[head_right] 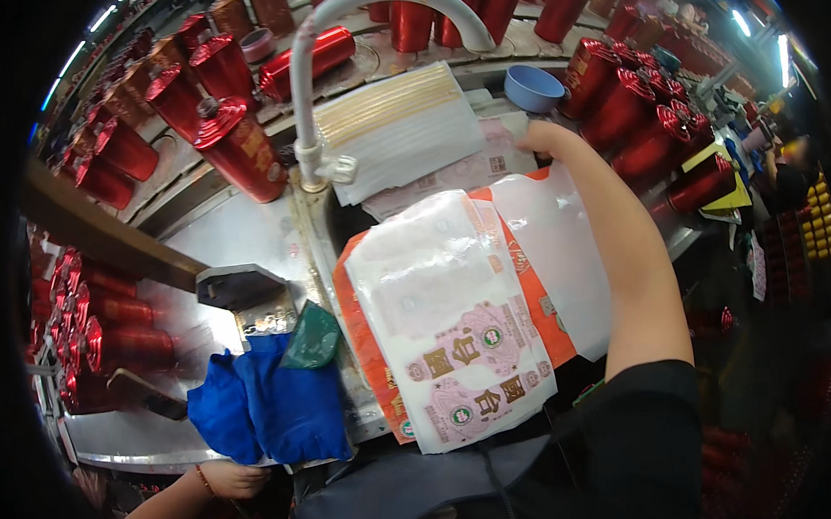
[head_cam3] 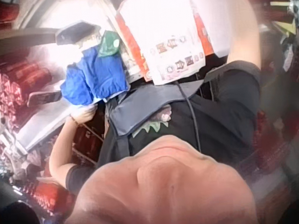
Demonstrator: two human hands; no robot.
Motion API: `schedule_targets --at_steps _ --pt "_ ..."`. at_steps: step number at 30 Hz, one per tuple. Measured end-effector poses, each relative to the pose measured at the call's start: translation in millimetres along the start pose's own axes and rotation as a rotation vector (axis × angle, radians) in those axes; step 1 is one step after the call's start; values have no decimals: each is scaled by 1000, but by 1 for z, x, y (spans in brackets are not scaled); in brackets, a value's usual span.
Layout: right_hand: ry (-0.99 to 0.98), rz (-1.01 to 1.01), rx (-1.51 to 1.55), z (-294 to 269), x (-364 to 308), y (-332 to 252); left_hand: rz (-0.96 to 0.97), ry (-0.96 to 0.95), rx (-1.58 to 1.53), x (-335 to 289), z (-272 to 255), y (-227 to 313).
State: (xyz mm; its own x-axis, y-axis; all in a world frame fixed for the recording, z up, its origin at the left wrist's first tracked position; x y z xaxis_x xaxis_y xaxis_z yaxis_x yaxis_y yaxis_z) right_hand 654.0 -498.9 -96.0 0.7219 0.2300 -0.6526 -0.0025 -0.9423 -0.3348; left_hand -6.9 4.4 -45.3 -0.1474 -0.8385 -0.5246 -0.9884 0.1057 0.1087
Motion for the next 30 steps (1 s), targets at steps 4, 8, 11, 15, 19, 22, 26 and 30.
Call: schedule_targets --at_steps 4,8,11,15,19,22,26,30 --pt "-50 15 454 7 13 1 -22 61 -23 -2 4 2" --pt "-166 -96 595 13 6 -1 -134 -76 161 6 9 2" --pt "-175 -122 673 10 4 8 -76 -38 99 2 22 7" --pt "2 -78 113 -16 -7 -5 -1 -67 31 -2 30 12" --pt "92 -153 -256 -30 -9 -17 -22 -19 22 -2 34 12" --pt "170 -59 -569 -24 -22 -54 -46 2 -46 0 32 18" --pt "228 10 -682 -18 -8 -34 -3 -75 33 6 28 15" --pt "249 -93 -642 -32 -14 -20 -47 92 -68 8 52 14"
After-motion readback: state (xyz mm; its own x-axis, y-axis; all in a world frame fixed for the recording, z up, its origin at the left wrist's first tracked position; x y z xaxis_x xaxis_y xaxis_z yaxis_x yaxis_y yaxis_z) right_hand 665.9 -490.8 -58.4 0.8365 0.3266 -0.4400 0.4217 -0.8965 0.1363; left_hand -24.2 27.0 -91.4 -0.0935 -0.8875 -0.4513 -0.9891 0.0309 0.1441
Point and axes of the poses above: each hand's wrist, its own x-axis towards the middle knuckle, its own z-axis out of the palm, y = z × x, the point moved 7 cm from there along x, towards the middle knuckle, and after that the axes turned 15 degrees about -y, right-handed, at the moved point
